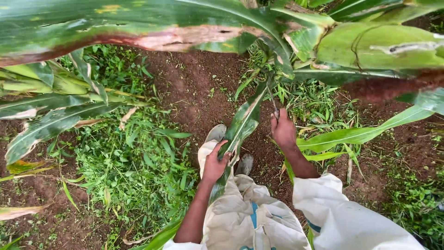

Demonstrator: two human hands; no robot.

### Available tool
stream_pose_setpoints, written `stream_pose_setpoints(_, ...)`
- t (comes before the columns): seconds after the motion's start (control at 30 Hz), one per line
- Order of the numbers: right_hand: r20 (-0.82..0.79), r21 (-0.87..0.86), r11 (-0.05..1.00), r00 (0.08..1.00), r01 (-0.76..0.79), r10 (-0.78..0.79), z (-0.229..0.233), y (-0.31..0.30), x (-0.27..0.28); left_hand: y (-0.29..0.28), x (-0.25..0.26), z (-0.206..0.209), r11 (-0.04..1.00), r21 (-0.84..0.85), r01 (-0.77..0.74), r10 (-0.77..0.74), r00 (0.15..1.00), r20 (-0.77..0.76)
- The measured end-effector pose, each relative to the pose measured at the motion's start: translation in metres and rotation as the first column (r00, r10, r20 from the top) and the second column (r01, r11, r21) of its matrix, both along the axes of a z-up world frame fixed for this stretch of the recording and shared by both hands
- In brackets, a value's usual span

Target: The person removes weeds from around corn plants in a field. They first pull weeds by hand, then walk through the rows, and finally use a hoe to dig and clear more weeds from the soil.

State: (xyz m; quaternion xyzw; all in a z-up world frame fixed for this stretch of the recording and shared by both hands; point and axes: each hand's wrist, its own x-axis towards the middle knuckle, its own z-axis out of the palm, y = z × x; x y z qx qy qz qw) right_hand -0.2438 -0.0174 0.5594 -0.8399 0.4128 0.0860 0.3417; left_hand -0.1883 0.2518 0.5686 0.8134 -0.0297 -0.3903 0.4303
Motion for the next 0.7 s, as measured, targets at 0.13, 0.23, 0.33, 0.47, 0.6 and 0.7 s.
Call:
stream_pose_setpoints(0.13, -0.004, 0.048, 0.998, 0.999, 0.033, -0.033, -0.052, -0.009, -0.019, -0.002, 0.002, 0.026, 1.0, 0.02, 0.013, -0.013, 1.0, -0.001)
stream_pose_setpoints(0.23, -0.15, 0.047, 0.998, 0.988, 0.033, -0.025, -0.096, -0.022, -0.035, 0.009, -0.001, 0.006, 0.994, 0.062, 0.086, -0.087, 0.996, 0.012)
stream_pose_setpoints(0.33, -0.127, 0.02, 1.0, 0.992, -0.014, 0.017, -0.072, -0.02, -0.03, 0.02, -0.009, 0.018, 0.99, 0.107, 0.094, -0.093, 0.996, -0.009)
stream_pose_setpoints(0.47, 0.04, -0.01, 0.999, 0.998, -0.043, 0.043, -0.002, 0.001, -0.016, 0.02, -0.013, 0.029, 0.991, 0.11, 0.081, -0.078, 0.996, -0.032)
stream_pose_setpoints(0.6, 0.008, 0.052, 0.998, 0.999, -0.043, 0.042, -0.062, -0.007, -0.032, 0.015, -0.015, 0.046, 0.996, 0.057, 0.072, -0.072, 0.997, -0.008)
stream_pose_setpoints(0.7, -0.252, 0.029, 0.97, 0.937, -0.241, 0.241, -0.128, -0.025, -0.062, 0.02, -0.018, 0.048, 0.992, 0.051, 0.113, -0.112, 0.994, -0.017)
